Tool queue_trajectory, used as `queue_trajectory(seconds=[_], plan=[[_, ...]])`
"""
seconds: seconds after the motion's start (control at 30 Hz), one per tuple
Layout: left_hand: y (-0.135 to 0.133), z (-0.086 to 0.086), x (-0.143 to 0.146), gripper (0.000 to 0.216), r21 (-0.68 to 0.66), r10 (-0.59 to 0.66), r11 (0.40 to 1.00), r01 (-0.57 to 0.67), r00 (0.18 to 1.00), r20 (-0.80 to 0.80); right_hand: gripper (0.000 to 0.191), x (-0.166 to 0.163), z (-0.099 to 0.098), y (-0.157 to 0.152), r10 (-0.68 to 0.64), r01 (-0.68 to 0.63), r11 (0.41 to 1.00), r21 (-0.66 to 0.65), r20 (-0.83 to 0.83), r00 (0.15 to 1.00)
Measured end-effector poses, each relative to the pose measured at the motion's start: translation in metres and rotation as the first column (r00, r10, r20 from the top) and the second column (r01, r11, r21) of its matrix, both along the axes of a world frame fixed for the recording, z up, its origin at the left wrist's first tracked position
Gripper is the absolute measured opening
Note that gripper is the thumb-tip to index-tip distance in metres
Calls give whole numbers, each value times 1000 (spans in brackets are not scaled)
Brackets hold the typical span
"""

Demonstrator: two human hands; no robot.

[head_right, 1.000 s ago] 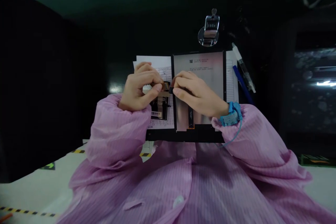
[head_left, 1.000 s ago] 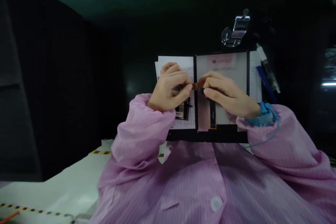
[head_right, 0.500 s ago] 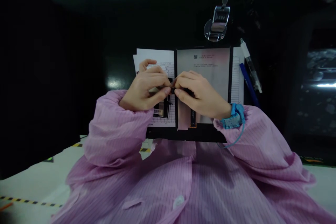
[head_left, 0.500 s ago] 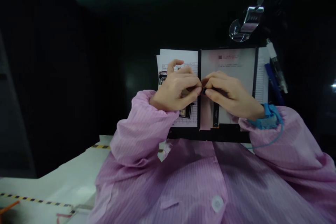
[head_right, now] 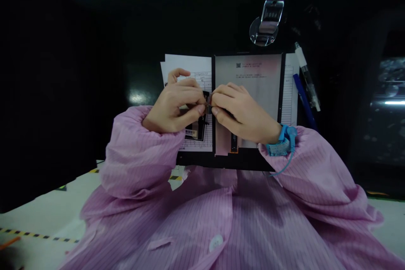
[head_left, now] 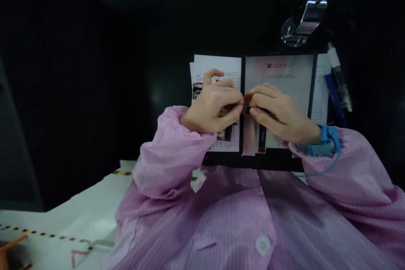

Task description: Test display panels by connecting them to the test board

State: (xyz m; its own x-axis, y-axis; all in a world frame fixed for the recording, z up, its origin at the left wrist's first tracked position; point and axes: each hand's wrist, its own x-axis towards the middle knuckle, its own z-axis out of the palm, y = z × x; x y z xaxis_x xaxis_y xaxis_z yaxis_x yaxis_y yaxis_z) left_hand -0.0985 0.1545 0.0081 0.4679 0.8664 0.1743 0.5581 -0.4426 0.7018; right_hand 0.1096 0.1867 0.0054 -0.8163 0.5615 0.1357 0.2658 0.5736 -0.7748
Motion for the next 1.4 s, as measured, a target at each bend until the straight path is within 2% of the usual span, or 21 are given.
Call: queue_trajectory(seconds=[0.23, 0.4, 0.63, 0.77, 0.93, 1.17, 1.4], plan=[[1, 1, -1, 20, 22, -26, 999, 26, 1000, -16, 19, 0, 0, 0, 9, -9, 1000, -15, 3, 1000], [-1, 1, 0, 21, 47, 4, 999, -3, 1000, -15, 21, -1, -1, 0, 4, -4, 1000, 5, 13, 1000], [-1, 0, 0, 20, 64, 0, 998, 3, 999, -36, 20, 0, 0, 0, 3, -2, 999, -35, 16, 1000], [0, -1, 0, 20, 42, -7, 999, 10, 997, -75, 21, -1, -1, 0, -1, 3, 999, -37, 60, 998], [-1, -2, 1, 20, 91, -3, 996, 6, 999, -36, 20, -1, 1, 1, -7, 13, 998, -61, 97, 995], [0, 3, -1, 20, -16, -1, 1000, 0, 993, -119, 21, 1, 6, 4, 25, -20, 995, -93, 54, 998], [-1, -3, 0, 19, 93, -14, 996, 19, 998, -60, 22, 1, 5, 3, 22, -18, 998, -66, 58, 998]])
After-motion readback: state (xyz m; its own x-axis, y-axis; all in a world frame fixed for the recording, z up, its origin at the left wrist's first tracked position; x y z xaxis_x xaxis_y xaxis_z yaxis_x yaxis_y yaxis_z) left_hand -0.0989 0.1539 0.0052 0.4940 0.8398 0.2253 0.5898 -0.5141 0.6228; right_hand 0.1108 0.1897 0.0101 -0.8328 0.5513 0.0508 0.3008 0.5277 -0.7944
